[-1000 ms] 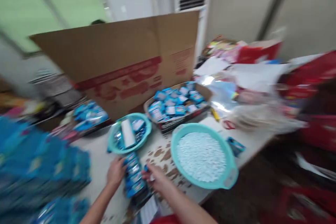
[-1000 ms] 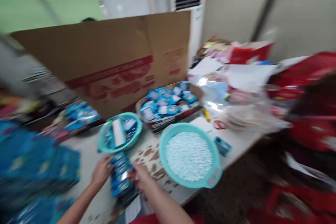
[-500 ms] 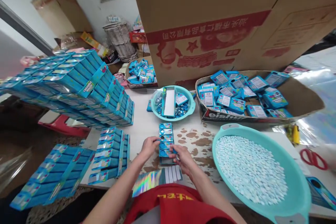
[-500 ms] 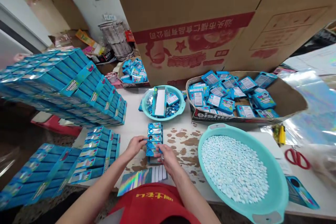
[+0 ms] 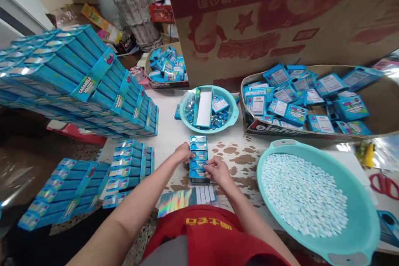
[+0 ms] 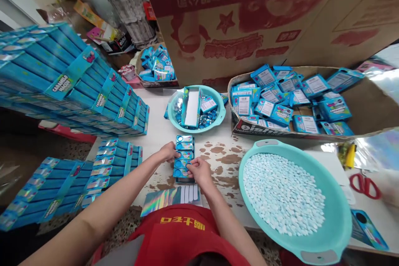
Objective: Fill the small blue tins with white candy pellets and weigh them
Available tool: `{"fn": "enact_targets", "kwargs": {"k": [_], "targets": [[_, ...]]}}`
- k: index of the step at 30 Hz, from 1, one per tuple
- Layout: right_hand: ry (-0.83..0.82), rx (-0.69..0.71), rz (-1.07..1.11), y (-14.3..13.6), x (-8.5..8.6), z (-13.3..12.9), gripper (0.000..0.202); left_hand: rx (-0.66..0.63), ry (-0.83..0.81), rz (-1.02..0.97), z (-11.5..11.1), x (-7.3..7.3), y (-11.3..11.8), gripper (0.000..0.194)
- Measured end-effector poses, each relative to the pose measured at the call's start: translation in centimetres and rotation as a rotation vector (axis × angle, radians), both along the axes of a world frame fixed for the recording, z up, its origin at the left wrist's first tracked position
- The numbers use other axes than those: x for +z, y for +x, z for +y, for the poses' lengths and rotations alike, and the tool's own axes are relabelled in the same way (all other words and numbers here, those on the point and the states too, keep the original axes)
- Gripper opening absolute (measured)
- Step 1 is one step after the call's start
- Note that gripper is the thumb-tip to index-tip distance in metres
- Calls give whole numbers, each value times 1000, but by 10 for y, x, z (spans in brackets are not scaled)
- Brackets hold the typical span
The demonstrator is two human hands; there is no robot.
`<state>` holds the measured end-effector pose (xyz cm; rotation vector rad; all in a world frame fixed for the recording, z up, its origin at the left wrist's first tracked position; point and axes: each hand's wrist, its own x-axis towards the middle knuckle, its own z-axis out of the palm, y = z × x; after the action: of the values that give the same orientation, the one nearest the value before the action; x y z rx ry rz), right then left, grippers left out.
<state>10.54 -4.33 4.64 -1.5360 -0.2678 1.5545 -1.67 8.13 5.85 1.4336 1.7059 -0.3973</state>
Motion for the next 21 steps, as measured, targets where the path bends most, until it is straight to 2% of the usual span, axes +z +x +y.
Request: {"fn": "enact_targets", "kwargs": {"k": [6,10,13,16,17,19,21], "targets": [[12,49,-30,2,-3,13,23,6,-10,81,7,-11,14,52],[21,43,-65,9,1,14,18,5,-15,50,7,-3,12,56],[49,62,-119,15,3,14,12,-12,-17,-40,5,6,-1,60],[92,141,-230,18,7,20,15,-28,119,-155,0,13,-18,59],[106,178,-288,18,8,24,17,-71,217,-177,-3,14,-22,53],[133,274,-427,14,10,36,21,-234,415,-171,-9,15,-26,38],[153,391,-577,7,11,49,23,-422,498,-101,-15,15,-24,27]]}}
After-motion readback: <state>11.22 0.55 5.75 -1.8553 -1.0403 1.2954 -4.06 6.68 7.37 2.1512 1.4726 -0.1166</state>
